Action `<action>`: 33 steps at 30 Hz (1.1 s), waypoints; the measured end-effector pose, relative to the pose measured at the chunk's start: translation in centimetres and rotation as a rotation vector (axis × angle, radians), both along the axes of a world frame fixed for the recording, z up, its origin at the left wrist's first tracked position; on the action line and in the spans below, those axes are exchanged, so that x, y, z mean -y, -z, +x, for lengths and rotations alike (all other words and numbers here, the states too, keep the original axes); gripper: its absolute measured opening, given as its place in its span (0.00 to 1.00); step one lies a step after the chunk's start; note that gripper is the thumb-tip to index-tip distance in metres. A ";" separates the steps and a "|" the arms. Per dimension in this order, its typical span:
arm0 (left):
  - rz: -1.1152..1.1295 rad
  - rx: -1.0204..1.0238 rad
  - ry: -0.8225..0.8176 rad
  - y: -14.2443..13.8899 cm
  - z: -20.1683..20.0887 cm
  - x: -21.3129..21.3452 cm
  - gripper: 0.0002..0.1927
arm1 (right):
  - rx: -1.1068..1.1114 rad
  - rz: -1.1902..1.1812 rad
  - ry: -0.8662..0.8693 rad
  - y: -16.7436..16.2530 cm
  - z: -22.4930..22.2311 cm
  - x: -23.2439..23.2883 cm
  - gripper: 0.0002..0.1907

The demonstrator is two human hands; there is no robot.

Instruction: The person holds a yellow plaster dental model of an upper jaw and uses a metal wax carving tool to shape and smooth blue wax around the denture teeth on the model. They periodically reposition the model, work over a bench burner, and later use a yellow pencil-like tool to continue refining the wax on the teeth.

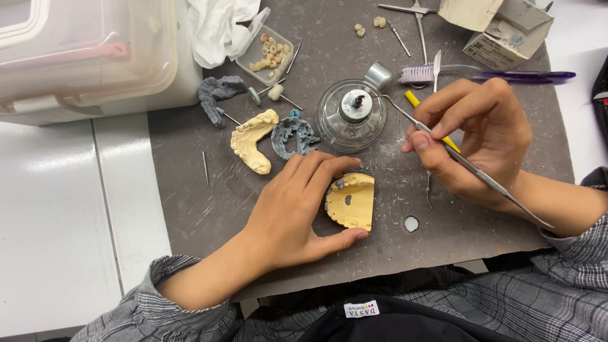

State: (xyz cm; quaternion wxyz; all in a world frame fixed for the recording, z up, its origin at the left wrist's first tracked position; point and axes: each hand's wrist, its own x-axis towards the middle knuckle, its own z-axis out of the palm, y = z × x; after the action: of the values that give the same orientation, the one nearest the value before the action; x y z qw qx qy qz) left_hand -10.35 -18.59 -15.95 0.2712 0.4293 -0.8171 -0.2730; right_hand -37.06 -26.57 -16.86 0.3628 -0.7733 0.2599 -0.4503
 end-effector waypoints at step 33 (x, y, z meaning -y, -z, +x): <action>0.002 -0.061 0.036 0.4 0.9 0.3 0.40 | -0.108 -0.130 0.042 0.2 -0.5 0.5 0.15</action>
State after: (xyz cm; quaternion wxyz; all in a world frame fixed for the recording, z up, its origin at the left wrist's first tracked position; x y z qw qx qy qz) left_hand -9.50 -18.93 -16.32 0.2908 0.4063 -0.8156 -0.2917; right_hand -37.60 -27.12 -17.11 0.2879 -0.8127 0.2654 -0.4315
